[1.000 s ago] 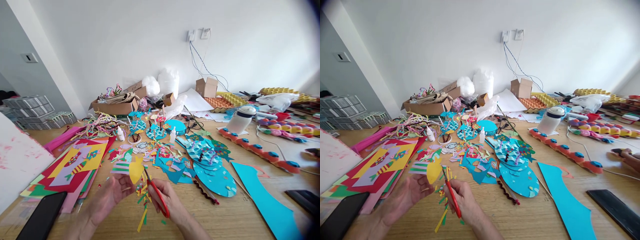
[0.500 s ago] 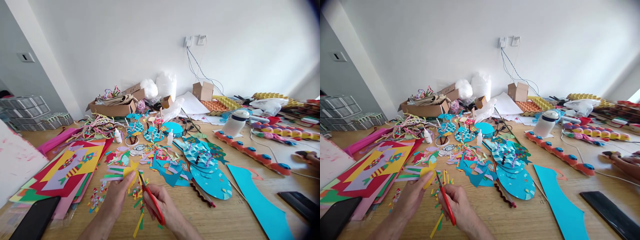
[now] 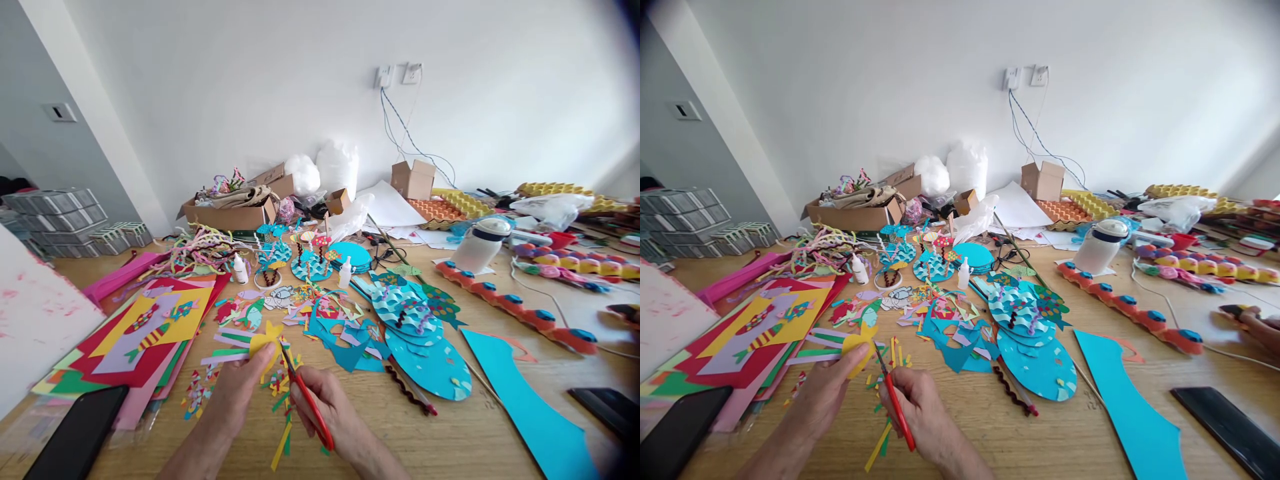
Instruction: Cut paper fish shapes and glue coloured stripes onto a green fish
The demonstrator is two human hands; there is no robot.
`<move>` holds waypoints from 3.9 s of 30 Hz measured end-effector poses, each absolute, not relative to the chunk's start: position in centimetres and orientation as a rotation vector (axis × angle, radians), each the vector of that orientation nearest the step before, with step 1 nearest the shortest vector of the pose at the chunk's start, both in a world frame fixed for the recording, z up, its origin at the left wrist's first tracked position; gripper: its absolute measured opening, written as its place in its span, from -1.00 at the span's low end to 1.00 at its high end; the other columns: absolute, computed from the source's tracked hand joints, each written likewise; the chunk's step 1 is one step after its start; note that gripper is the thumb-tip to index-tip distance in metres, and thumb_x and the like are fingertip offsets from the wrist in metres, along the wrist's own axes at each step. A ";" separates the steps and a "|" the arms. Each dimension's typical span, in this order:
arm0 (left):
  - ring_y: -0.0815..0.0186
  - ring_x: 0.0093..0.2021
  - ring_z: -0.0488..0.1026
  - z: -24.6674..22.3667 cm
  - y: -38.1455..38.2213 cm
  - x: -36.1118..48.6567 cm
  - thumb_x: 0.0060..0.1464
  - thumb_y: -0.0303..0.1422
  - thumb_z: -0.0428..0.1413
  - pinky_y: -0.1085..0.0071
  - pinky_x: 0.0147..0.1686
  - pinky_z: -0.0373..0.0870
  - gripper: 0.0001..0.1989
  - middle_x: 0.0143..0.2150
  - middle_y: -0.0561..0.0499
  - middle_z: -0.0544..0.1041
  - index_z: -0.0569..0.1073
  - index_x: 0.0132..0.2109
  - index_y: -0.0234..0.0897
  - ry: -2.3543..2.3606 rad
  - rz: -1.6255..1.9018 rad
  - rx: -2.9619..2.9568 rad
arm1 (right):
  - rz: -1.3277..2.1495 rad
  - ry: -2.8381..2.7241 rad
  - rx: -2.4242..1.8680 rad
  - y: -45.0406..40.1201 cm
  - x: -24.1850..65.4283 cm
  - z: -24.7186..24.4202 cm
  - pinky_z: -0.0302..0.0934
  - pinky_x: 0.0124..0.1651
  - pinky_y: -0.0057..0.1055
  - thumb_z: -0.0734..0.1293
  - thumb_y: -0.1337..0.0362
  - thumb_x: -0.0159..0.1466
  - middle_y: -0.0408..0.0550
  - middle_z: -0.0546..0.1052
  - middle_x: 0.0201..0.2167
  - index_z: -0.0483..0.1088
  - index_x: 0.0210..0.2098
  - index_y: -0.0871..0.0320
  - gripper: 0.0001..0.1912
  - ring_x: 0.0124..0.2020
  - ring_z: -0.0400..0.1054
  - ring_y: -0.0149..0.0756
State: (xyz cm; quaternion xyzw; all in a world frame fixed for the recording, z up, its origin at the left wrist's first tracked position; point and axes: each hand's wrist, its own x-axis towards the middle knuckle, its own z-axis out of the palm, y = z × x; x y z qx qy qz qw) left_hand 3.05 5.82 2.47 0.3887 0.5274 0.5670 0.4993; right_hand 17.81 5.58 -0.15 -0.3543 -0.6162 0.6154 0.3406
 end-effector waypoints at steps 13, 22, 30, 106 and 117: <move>0.27 -0.23 0.35 2.0 6.0 2.2 -0.02 -0.26 0.13 0.39 -0.08 0.19 -0.82 -0.31 0.05 0.54 0.55 -0.34 -0.26 1.268 1.306 1.101 | 1.452 -1.771 -0.964 5.7 18.0 0.0 -0.14 -0.65 -0.58 0.18 0.12 0.23 -0.30 0.11 -0.75 0.07 -0.65 0.15 -0.61 -0.70 -0.04 -0.55; 0.29 -0.27 0.31 1.9 5.7 1.8 -0.01 -0.26 0.11 0.41 -0.16 0.21 -0.83 -0.35 0.06 0.50 0.51 -0.36 -0.25 1.218 1.241 1.061 | 1.458 -1.794 -0.945 5.6 18.1 0.4 -0.18 -0.64 -0.57 0.17 0.08 0.23 -0.30 0.06 -0.74 0.05 -0.66 0.15 -0.58 -0.68 -0.08 -0.55; 0.29 -0.34 0.34 2.6 5.7 1.8 -0.18 -0.25 0.20 0.42 -0.25 0.25 -0.83 -0.44 0.09 0.49 0.52 -0.44 -0.25 1.285 1.250 0.936 | 1.444 -1.812 -0.921 5.7 18.2 0.4 -0.21 -0.63 -0.56 0.19 0.06 0.22 -0.31 0.02 -0.71 0.04 -0.65 0.15 -0.58 -0.65 -0.12 -0.54; 0.27 -0.40 0.41 6.9 8.6 -2.4 -0.24 -0.34 0.18 0.31 -0.34 0.39 -0.81 -0.44 -0.01 0.53 0.55 -0.37 -0.28 0.969 0.420 1.090 | 1.847 -1.946 -0.783 6.3 20.0 0.6 -0.07 -0.64 -0.61 0.19 0.12 0.24 -0.29 0.21 -0.73 0.20 -0.59 0.20 -0.64 -0.72 0.05 -0.57; 0.31 -0.37 0.39 6.6 8.8 -2.4 -0.24 -0.35 0.17 0.35 -0.35 0.39 -0.83 -0.44 0.03 0.51 0.54 -0.41 -0.31 0.946 0.385 1.087 | 1.842 -1.945 -0.793 6.3 20.0 0.4 -0.05 -0.65 -0.63 0.21 0.14 0.24 -0.28 0.22 -0.73 0.21 -0.58 0.20 -0.67 -0.72 0.06 -0.58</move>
